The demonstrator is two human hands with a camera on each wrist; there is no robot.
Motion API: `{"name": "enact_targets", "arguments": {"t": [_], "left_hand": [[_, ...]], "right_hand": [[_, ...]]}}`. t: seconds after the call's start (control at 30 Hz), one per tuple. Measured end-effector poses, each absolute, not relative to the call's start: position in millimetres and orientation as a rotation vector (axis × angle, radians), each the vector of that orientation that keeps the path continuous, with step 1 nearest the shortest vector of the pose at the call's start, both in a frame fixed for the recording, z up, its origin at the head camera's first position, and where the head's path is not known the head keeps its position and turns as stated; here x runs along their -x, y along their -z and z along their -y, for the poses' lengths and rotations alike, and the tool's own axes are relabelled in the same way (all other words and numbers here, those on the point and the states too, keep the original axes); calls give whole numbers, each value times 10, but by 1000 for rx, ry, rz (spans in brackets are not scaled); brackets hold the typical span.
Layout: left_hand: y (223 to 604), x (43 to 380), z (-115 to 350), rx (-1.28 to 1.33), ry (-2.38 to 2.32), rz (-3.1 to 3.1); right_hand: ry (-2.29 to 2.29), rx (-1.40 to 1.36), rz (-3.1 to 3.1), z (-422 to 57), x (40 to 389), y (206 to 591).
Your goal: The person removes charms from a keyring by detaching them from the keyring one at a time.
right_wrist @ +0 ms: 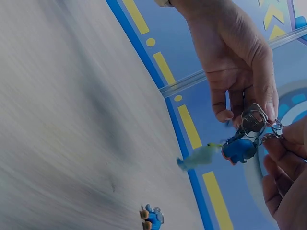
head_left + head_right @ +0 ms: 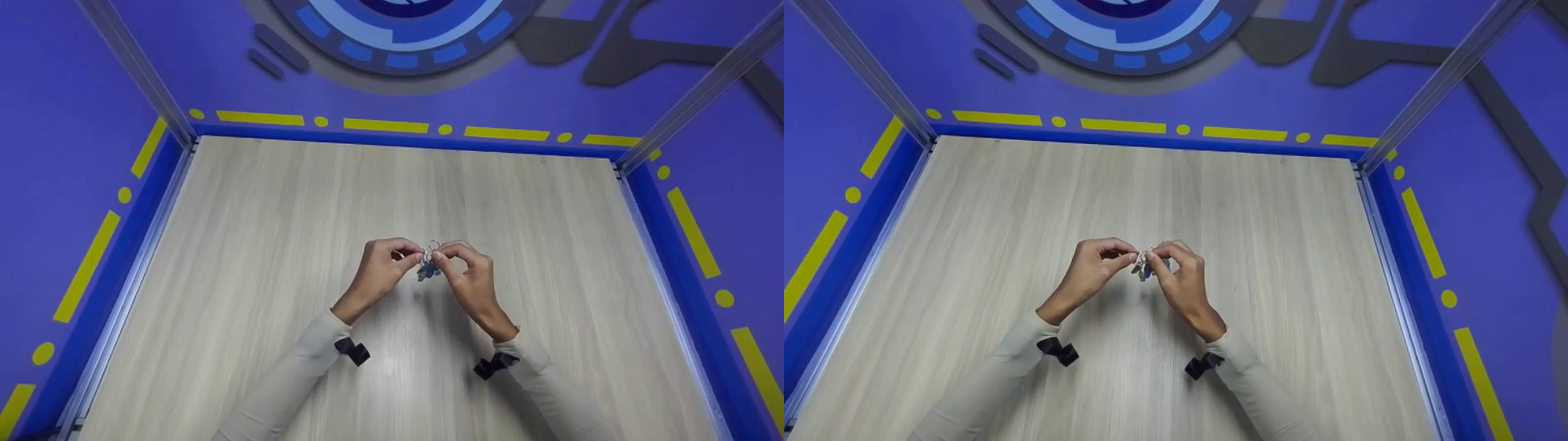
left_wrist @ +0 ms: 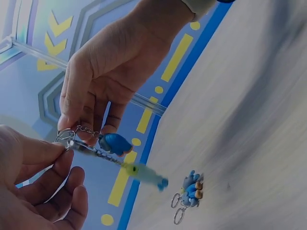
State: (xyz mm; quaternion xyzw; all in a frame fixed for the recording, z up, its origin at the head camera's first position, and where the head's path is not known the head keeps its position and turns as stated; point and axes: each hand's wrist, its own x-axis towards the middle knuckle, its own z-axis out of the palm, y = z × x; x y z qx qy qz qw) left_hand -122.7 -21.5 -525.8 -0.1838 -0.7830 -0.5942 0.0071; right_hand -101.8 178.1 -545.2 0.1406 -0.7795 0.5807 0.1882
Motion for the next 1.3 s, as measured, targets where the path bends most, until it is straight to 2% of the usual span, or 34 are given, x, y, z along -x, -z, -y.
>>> {"name": "enact_targets", "arguments": {"t": [0.33,0.73,0.97,1.3], "left_hand": [[5292,1220,185,620,2163,2380],[5291,1220,193,538,2215,2335],[5298,1213,177,461,2102,2355],[5265,1233,195,608,1753,2447]], "right_hand": [[-1674,-513,2011,-1791,983,5508],[-1687,-516,2016,-1844,1010,5493],[-1631,-450,2128,-1852,1024,5482],[-1556,-440,2223,-1771,923,5188]]}}
